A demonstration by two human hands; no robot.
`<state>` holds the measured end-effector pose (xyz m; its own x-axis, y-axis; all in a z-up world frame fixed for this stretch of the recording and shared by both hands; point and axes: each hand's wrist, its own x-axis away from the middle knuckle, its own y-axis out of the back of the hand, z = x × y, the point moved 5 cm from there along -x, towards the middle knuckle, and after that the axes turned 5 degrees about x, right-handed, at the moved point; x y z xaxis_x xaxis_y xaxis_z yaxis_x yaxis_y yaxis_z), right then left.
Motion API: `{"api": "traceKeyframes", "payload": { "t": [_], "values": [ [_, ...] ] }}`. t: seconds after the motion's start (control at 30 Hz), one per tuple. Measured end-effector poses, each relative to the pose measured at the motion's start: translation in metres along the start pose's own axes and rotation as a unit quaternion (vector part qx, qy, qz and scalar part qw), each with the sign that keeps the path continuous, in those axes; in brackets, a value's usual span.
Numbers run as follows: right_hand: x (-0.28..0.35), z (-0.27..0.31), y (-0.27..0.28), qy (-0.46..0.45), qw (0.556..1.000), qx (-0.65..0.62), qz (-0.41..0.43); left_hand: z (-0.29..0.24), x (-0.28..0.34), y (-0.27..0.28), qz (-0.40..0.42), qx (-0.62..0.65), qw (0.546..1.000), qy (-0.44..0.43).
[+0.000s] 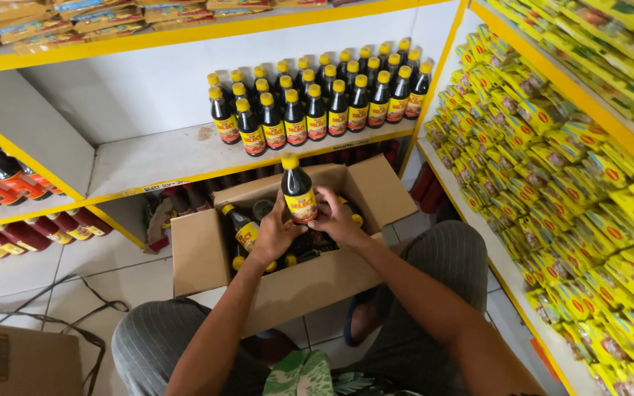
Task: Stocking and arranging bottles on a retail shelf from cardboard boxes placed on the floor.
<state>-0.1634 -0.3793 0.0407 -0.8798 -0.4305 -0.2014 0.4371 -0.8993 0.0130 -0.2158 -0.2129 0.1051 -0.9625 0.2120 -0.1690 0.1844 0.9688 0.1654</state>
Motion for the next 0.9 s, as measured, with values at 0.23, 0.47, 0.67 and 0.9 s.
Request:
{"api": "traceKeyframes", "payload": {
  "t": [0.23,0.47,0.67,0.9],
  "values": [
    [-0.062,0.0,-0.032,0.094,0.994,-0.052,0.028,-0.016,-0.01,0.05,-0.116,-0.095,0.985,-0.085],
    [-0.159,-0.014,-0.079,0.139,0.977,0.124,-0.099,0.011,-0.056,0.135,-0.216,-0.166,0.958,-0.087],
    [-0.209,-0.053,-0.107,0.163,0.955,0.149,-0.2,0.048,-0.087,0.171,-0.233,-0.139,0.96,-0.068],
    [-0.239,-0.07,-0.119,0.187,0.916,0.283,-0.215,0.111,-0.123,0.207,-0.24,-0.207,0.946,-0.059]
  ]
}}
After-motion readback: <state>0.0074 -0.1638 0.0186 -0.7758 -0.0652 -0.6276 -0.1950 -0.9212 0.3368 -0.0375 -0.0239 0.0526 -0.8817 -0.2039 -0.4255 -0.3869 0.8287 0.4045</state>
